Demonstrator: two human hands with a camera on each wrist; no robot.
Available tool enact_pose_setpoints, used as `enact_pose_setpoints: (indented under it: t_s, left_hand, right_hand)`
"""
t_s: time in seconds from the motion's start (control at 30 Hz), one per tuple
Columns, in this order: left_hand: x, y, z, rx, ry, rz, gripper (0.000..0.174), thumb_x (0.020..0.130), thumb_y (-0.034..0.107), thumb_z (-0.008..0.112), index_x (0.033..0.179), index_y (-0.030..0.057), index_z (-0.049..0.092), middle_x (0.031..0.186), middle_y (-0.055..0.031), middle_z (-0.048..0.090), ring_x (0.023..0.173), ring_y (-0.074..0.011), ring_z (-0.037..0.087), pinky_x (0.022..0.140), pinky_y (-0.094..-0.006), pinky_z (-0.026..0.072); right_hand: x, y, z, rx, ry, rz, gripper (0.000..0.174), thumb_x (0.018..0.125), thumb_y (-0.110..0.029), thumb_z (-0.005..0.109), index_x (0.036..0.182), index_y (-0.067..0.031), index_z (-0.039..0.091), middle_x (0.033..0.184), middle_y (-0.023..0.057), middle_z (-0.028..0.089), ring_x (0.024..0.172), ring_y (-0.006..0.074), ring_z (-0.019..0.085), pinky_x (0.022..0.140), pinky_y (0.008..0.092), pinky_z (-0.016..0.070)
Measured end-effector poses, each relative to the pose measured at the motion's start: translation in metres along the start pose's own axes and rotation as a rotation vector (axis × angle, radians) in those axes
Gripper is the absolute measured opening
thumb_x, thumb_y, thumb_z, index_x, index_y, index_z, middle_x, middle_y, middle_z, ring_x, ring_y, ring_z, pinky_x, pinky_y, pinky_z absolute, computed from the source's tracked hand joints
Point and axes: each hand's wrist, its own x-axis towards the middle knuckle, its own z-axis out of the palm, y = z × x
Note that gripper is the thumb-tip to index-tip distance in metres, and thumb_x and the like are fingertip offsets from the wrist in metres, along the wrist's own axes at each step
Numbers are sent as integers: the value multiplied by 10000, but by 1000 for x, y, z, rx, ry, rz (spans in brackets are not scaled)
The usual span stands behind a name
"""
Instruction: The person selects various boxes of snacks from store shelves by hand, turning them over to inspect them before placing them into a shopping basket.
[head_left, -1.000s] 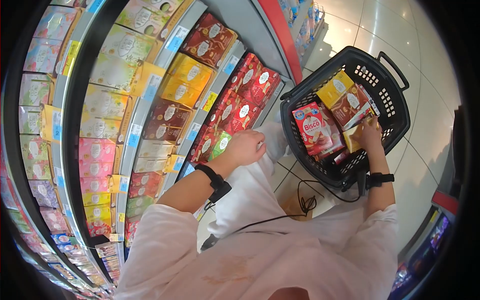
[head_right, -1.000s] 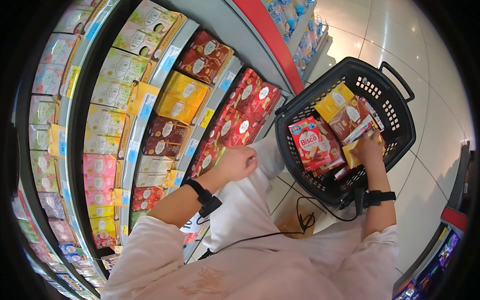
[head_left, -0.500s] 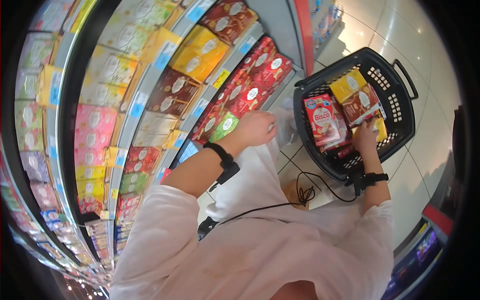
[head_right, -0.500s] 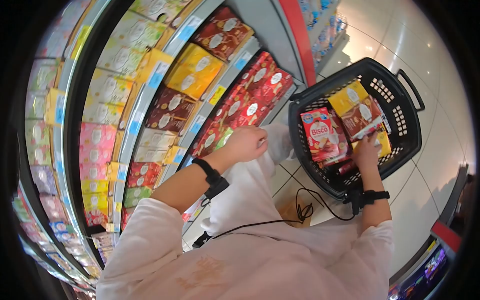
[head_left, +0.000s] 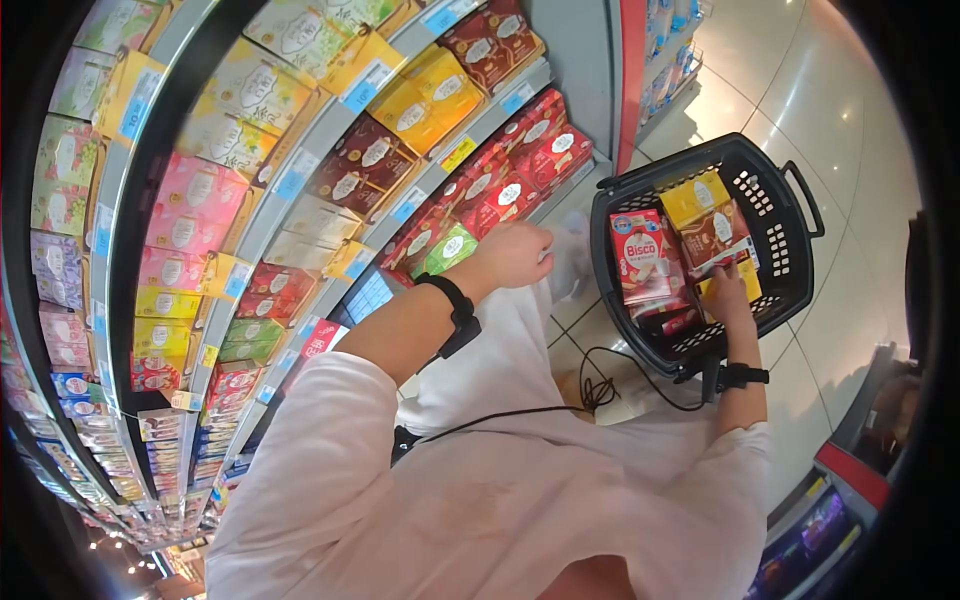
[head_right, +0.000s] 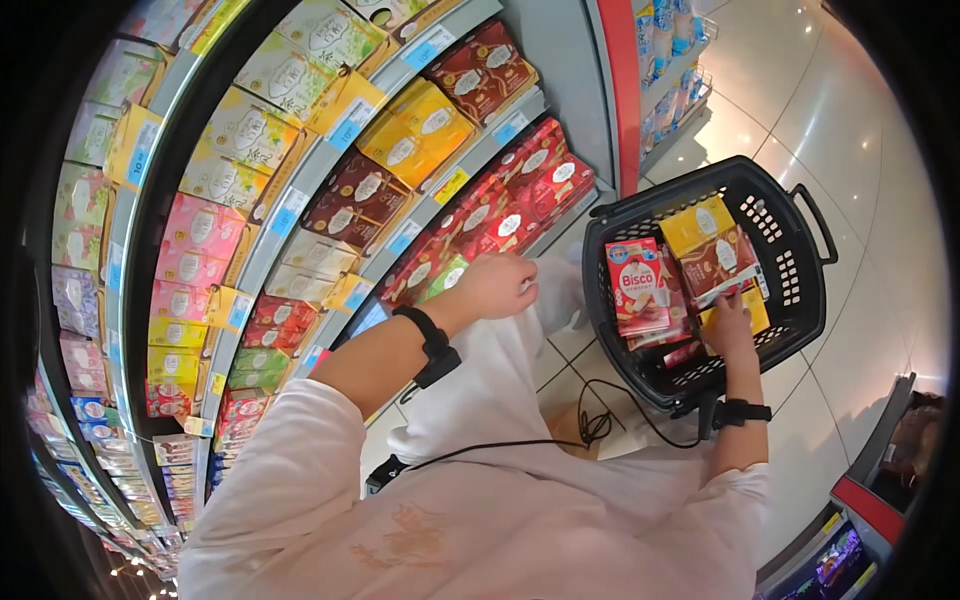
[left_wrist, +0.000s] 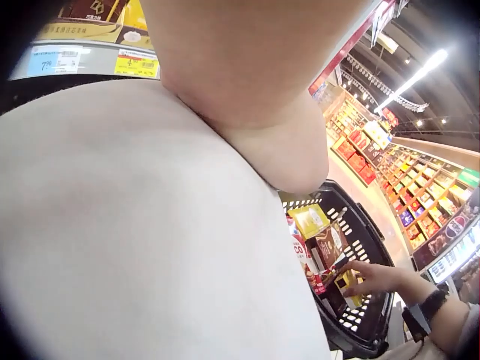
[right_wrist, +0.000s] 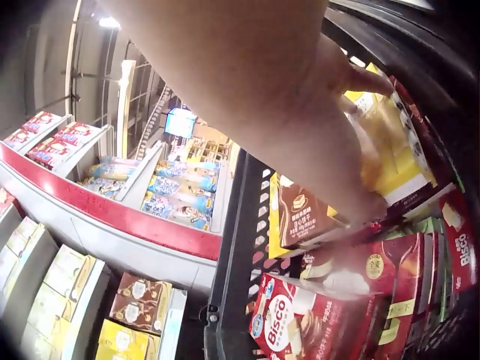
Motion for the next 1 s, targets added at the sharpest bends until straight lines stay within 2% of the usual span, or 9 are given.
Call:
enact_pose_setpoints:
  t_s: [0.2,0.37,0.47,0.6,0.67,0.73,0.87,0.93,1.0]
  left_hand:
    - [4,-5,-3,48,25,8,211,782,278,584,787,71,625,789,-132,635,806,-343,625,686,-474,510]
    - [-8,-2,2,22,107,59,214,780,260,595,817,51,624,859,-144,634,839,-345,619,720,-465,508]
    - [7,-4,-7,53,94,98,225,782,241,605,870,34,617,891,-152,626,878,-344,610,754,-461,501]
    - [72,-30,-62,328,278,25,275,786,236,628,948,18,589,967,-179,599,926,-358,588,775,-456,495]
    - [109,-48,-91,439,462,-3,289,775,234,640,952,11,585,1008,-178,589,934,-355,587,787,-448,498]
    - [146,-76,-113,573,551,-82,324,770,229,648,997,10,575,1029,-169,586,968,-343,580,808,-445,497]
    - [187,-96,-150,658,539,-358,464,804,264,640,1160,-5,512,1155,-160,543,1079,-328,555,864,-427,497]
    - [195,-102,-156,666,433,-519,524,823,280,628,1224,-18,469,1242,-164,519,1135,-326,550,905,-416,494]
    - [199,-115,-158,644,432,-561,561,837,290,611,1269,-21,434,1319,-173,493,1186,-326,535,933,-417,487]
  right_hand:
    - [0,13,1,117,22,-72,502,734,-212,712,1193,-46,593,1405,306,370,1183,432,511,982,441,464]
    - [-19,-4,-34,182,-51,-52,473,755,-270,689,1155,-26,624,1211,242,579,1086,383,588,938,431,484]
    - [-38,-16,-64,230,-138,-47,475,762,-289,688,1157,-32,627,1149,243,614,1076,383,593,929,428,483]
    - [-51,-10,-69,328,-142,-45,522,772,-310,689,1221,-55,611,1116,253,633,1044,388,610,916,418,486]
    - [-53,-6,-67,353,-158,-24,548,776,-305,682,1248,-43,592,1123,256,634,1071,373,606,934,411,476]
    - [-51,1,-60,319,-162,-9,553,777,-322,690,1243,-40,594,1132,243,636,1038,375,619,919,416,488]
    - [-52,1,-66,330,-155,3,521,794,-327,679,1213,-30,600,1121,227,640,1055,362,614,920,419,487]
    - [-48,5,-60,318,-135,-15,505,799,-342,677,1192,-33,603,1106,223,641,1048,362,614,912,422,489]
    - [-43,5,-57,323,-121,-33,498,797,-340,678,1183,-33,606,1082,222,644,1030,362,618,906,420,493]
